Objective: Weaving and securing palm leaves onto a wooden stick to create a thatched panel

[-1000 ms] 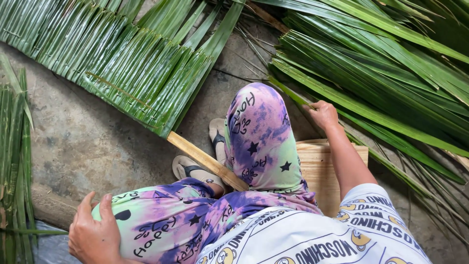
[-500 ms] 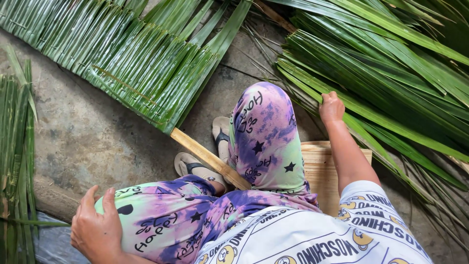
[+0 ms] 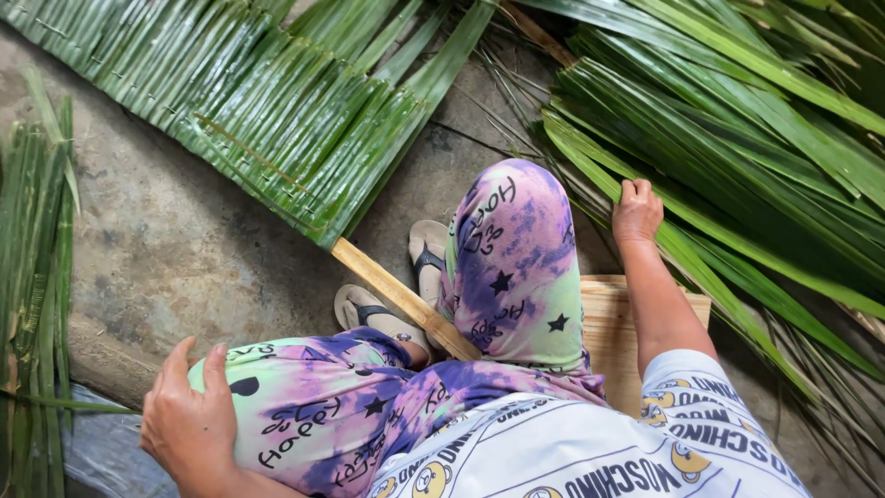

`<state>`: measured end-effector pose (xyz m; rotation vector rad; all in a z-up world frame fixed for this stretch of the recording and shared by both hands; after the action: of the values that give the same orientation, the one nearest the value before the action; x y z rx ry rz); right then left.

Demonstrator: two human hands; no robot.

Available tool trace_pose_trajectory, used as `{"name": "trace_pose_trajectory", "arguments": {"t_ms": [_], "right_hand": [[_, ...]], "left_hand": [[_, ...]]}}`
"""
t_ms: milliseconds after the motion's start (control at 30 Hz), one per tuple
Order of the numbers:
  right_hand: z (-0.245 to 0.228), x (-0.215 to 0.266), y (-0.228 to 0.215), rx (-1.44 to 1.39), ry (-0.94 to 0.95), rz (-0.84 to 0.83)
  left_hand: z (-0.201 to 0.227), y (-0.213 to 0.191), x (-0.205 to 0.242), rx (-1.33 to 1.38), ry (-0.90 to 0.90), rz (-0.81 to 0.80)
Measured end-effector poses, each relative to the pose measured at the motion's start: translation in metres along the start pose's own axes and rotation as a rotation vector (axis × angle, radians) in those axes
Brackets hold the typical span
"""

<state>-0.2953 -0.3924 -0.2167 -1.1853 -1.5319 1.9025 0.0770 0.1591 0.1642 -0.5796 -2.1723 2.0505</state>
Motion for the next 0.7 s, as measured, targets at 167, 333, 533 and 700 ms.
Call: {"name": "trace_pose_trajectory", "arguments": {"t_ms": [167,333,533,700], "right_hand": [[0.002,-0.013,-0.007,0.01,0.005,0.042],[0.013,-0.027,-0.004,0.018,0.001,0.058],[0.02,-0.031,0.014,0.033,-0.002,0.091],[0.032,-0.04,0.027,0.06,0.029,-0.056]], "left_hand": [[0.0,-0.003,0.0,0.012,-0.011,0.011],[0.002,-0.005,0.0,0.01,-0.026,-0.002],[0.004,-0.011,-0.002,0.02,-0.043,-0.008],[0.001,-0.01,-0.002,0.011,-0.048,-0.015]]}}
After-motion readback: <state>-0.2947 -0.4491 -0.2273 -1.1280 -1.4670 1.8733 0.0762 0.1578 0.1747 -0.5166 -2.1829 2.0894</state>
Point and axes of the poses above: each hand's wrist, its own x-axis away from the middle knuckle, its own y-axis out of the palm, z = x × y, the point moved 7 cm from there along -x, towards the middle knuckle, and after that the axes turned 8 degrees about z, right-handed, at the moved point
